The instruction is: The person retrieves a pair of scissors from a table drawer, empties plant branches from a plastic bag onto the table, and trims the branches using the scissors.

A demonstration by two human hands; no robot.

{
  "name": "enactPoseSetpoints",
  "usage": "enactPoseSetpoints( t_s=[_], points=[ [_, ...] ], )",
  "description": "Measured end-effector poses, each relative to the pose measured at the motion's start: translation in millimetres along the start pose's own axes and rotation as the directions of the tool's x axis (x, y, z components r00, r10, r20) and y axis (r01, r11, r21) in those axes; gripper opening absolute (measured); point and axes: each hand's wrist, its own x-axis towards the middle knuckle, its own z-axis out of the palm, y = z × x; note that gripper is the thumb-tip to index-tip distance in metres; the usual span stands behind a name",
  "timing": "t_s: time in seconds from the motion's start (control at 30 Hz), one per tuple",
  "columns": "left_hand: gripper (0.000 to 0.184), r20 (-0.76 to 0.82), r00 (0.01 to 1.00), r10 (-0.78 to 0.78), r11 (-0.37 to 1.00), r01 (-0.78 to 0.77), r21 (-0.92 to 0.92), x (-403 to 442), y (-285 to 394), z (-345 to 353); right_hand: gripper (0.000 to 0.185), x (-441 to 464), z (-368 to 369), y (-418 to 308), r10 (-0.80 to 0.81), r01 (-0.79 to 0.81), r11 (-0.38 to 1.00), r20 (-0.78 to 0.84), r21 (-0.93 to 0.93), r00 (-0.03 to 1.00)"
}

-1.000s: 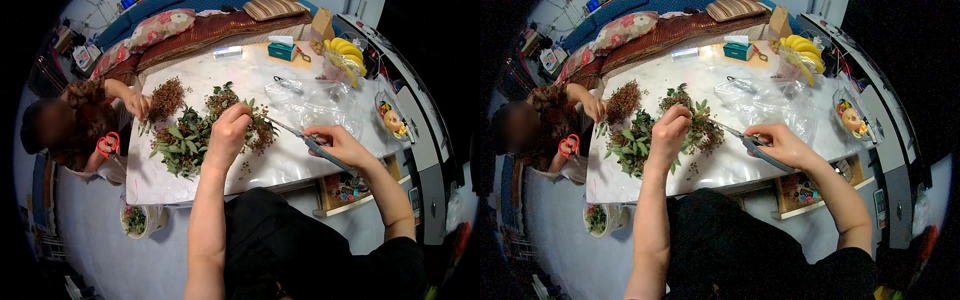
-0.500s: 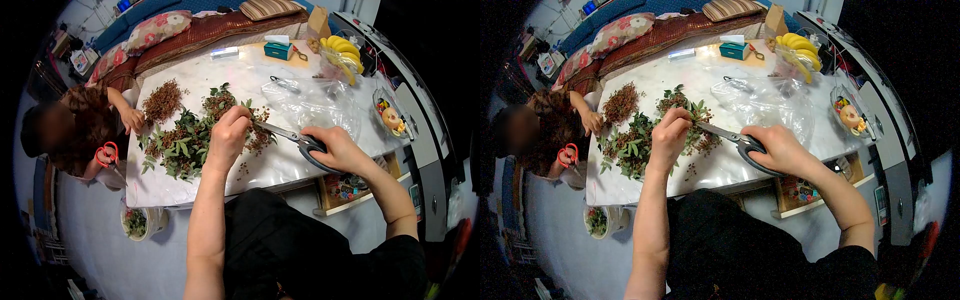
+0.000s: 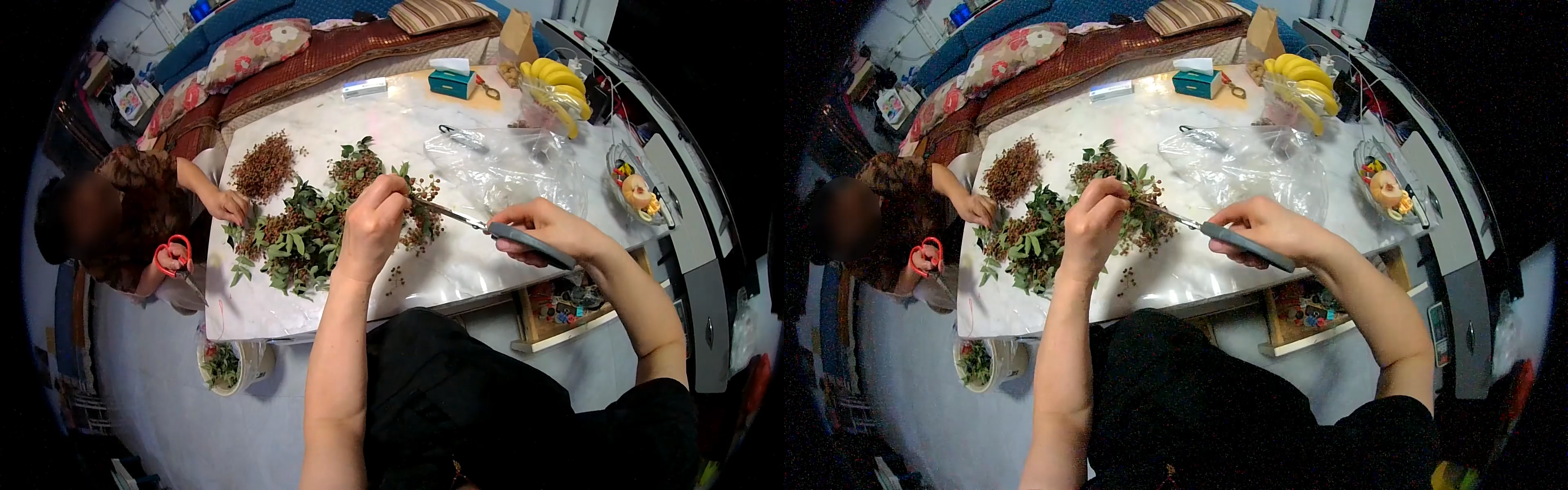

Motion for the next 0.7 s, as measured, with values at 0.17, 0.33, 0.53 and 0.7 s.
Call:
enactPoseSetpoints(
  t_s=[0.17,0.33,0.53,0.7],
  points=[
    [0.018,0.012,0.999,-0.036,0.999,0.036,0.015,-1,2,1,0.027,2,3,-2,0.037,-0.047,0.981,0.06,0.187,0.998],
    [0.018,0.0,1.0,-0.021,0.999,0.021,0.043,-2,0,3,0.027,3,6,-3,0.045,-0.056,0.969,0.049,0.242,0.998],
    [0.017,-0.018,1.0,-0.008,0.997,0.009,0.076,-1,2,5,0.026,3,14,-7,0.042,-0.044,0.942,0.014,0.333,0.999],
    [0.016,0.011,0.999,-0.049,0.996,0.048,0.082,-3,0,3,0.026,7,11,-2,0.029,-0.034,0.969,0.026,0.243,0.999]
  ],
)
